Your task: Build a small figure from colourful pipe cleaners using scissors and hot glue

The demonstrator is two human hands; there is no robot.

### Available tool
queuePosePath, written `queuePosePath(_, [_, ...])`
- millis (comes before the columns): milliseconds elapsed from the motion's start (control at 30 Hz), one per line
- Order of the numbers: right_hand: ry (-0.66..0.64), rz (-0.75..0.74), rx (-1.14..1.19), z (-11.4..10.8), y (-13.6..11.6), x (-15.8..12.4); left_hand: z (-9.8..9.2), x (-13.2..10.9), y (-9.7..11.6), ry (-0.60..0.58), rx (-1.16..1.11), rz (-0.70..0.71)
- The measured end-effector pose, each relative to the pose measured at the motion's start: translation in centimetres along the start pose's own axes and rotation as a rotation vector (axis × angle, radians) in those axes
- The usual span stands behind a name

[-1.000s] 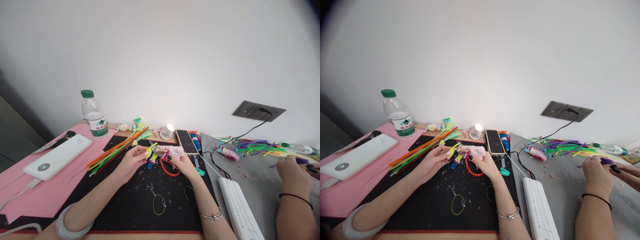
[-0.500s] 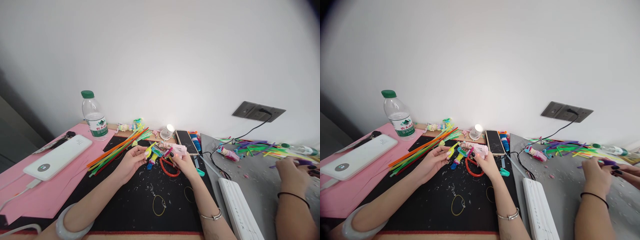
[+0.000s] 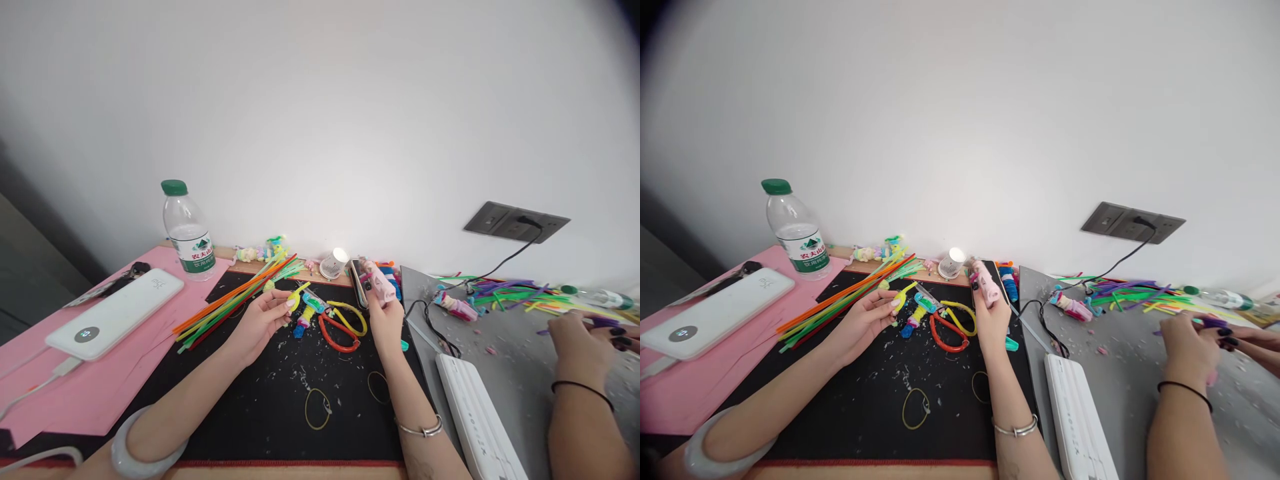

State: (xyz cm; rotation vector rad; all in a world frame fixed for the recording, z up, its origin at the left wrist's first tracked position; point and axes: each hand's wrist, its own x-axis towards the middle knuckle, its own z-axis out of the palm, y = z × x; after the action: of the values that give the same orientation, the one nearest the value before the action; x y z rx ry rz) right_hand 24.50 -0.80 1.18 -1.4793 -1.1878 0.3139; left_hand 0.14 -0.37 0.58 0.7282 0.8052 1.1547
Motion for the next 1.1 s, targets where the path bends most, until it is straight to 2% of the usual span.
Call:
queuePosePath(67, [0.104, -0.015, -0.201, -0.5, 0.1, 0.4, 0.0, 0.0, 0.0, 0.002, 0.009, 0.004])
queuePosePath(167, [0.165, -0.038, -0.445, -1.5, 0.5, 1.2, 0.1, 0.0, 0.0, 0.008, 0.027, 0.006])
queuePosePath(333, [0.27, 0.145, -0.812, -3.4, 1.5, 2.4, 0.2, -0.1, 0.1, 0.0, 0.084, 0.024])
queuePosePath(433, [0.284, 0.209, -0.874, -4.1, 2.0, 2.7, 0.2, -0.2, 0.0, -0.016, 0.149, 0.05])
queuePosePath(500, [0.262, 0.202, -0.876, -4.2, 2.1, 2.9, 0.2, -0.2, 0.0, -0.021, 0.213, 0.074])
queuePosePath(667, [0.296, 0.027, -0.755, -4.0, 2.5, 3.2, 0.4, -0.3, 0.0, -0.05, 0.346, 0.131])
queuePosePath(800, [0.216, -0.108, -0.608, -3.5, 2.8, 3.2, 0.8, -0.6, 0.3, -0.086, 0.408, 0.131])
queuePosePath(867, [0.13, -0.183, -0.477, -2.7, 2.3, 2.6, 0.9, -0.7, 0.4, -0.119, 0.436, 0.121])
queuePosePath(1033, [-0.368, -0.377, -0.202, 0.5, -0.5, 0.0, 1.1, -0.7, 0.3, -0.222, 0.488, 0.074])
queuePosePath(1100, [-0.488, -0.414, -0.165, 1.4, -1.4, -0.9, 1.1, -0.7, 0.2, -0.24, 0.494, 0.059])
